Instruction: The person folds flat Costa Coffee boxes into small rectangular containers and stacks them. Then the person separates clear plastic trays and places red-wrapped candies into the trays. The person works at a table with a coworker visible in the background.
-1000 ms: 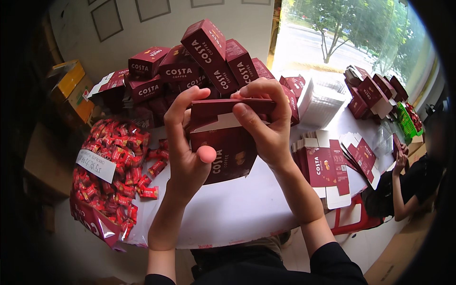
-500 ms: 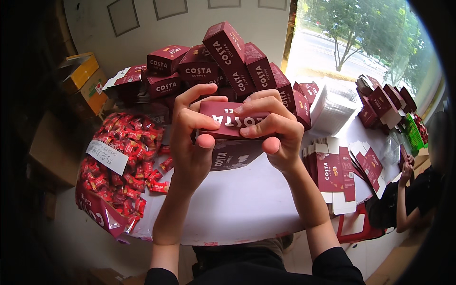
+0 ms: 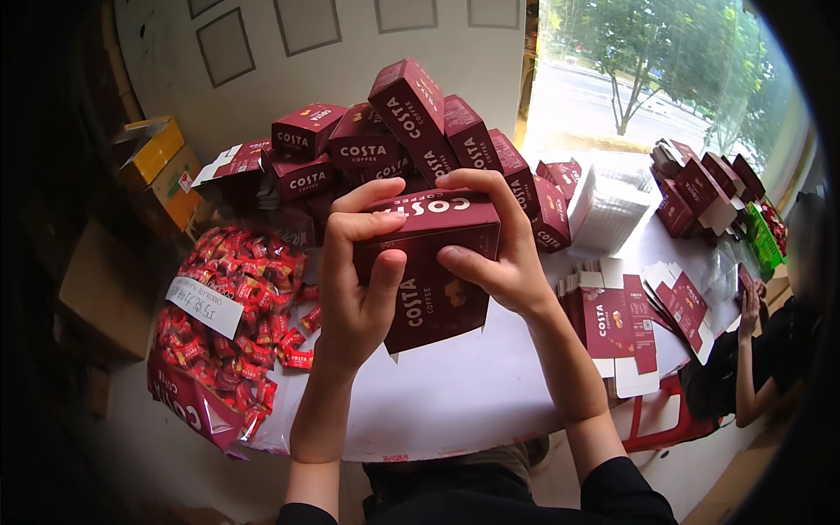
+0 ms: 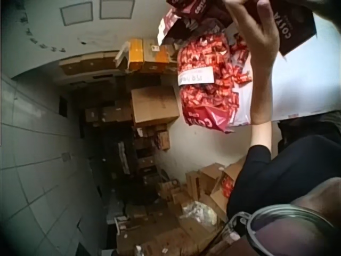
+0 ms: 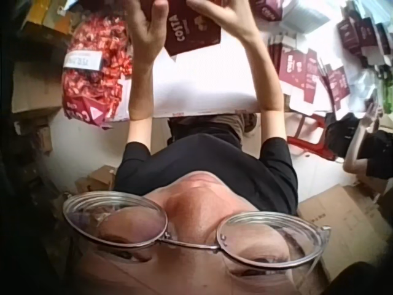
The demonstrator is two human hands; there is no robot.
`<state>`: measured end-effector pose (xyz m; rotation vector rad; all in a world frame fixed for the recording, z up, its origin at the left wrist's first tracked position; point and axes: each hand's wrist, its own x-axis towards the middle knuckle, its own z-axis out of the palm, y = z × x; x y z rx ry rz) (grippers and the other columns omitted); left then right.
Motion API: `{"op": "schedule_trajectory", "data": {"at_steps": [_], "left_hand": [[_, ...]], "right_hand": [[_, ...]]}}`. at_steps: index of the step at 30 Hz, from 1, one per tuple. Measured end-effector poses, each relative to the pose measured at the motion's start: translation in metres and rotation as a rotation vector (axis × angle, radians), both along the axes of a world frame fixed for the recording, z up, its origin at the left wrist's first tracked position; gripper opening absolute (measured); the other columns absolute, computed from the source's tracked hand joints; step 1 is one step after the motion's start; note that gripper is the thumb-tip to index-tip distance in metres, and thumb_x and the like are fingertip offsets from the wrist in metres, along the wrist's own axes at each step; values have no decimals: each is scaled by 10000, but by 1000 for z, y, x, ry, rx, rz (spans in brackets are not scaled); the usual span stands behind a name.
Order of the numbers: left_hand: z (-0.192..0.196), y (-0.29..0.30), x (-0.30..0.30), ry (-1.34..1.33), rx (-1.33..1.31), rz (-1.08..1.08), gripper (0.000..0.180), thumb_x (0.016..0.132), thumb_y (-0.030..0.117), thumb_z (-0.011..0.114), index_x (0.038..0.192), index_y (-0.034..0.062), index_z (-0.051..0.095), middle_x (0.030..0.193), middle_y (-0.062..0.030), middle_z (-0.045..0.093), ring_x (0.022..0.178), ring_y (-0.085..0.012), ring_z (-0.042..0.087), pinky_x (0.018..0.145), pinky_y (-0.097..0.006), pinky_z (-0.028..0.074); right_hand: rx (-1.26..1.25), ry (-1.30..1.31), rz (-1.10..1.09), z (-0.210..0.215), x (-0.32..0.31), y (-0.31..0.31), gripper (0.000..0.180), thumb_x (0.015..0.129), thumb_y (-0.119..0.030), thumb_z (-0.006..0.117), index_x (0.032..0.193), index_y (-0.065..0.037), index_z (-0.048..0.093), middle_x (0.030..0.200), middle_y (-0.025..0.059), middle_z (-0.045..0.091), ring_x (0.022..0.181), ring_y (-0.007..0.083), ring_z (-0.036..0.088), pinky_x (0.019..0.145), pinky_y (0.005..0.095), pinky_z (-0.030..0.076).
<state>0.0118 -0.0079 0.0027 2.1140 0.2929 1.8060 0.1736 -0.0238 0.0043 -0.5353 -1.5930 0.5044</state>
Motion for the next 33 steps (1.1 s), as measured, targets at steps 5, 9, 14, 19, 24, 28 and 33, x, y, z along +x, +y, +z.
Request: {"op": "schedule_trajectory", "data": {"at_steps": [5, 9, 14, 19, 24, 28, 33], "left_hand": [[0, -4, 0, -16, -1, -4, 175, 847, 183, 602, 873, 31, 518, 1024, -155, 576, 954, -265, 560, 837, -355, 437], [16, -5, -20, 332, 36, 63, 179, 716, 131, 710, 783, 43, 569, 959, -99, 585, 919, -285, 570, 794, -370, 456], [31, -18, -43, 329, 138, 444, 179, 763, 171, 664, 854, 41, 582, 1008, -115, 567, 976, -278, 558, 848, -389, 447], [36, -30, -95, -465, 293, 423, 175, 872, 54, 369, 995, -34, 456, 1032, -196, 536, 975, -321, 546, 904, -431, 437], [34, -38, -120, -572, 328, 379, 220, 900, 92, 315, 1012, -20, 468, 1013, -160, 564, 965, -276, 556, 904, -416, 447], [35, -38, -118, -584, 282, 430, 202, 902, 117, 334, 988, -15, 461, 956, -158, 548, 911, -283, 556, 863, -399, 454], [40, -40, -110, -527, 252, 414, 174, 848, 96, 368, 956, -11, 454, 895, -167, 536, 835, -284, 542, 811, -395, 454]], "right_hand": [[-47, -58, 8, 2, 0, -5, 453, 684, -201, 718, 1022, -13, 481, 952, 83, 532, 895, 155, 531, 801, 280, 426], [-163, -303, 100, 2, 11, -3, 361, 696, -236, 696, 855, -19, 455, 877, 89, 522, 810, 168, 535, 724, 288, 438], [-345, -600, -22, 4, 3, -19, 361, 700, -261, 698, 670, -21, 430, 761, 79, 476, 646, 201, 502, 576, 315, 414], [-729, 307, 345, -14, -44, 27, 232, 805, -210, 651, 820, -63, 472, 1014, 87, 546, 940, 169, 543, 834, 324, 477], [-850, 1072, 730, 23, -114, 79, 390, 817, -225, 642, 1114, -62, 448, 1090, 100, 506, 1045, 214, 522, 967, 417, 423], [-809, 1268, 452, 51, -159, 125, 449, 807, -303, 662, 1137, -86, 449, 1099, 61, 509, 1017, 208, 518, 951, 414, 420], [-975, 1168, 203, 65, -159, 148, 499, 841, -322, 591, 1248, -122, 382, 1235, 94, 415, 1141, 264, 432, 958, 418, 385]]}}
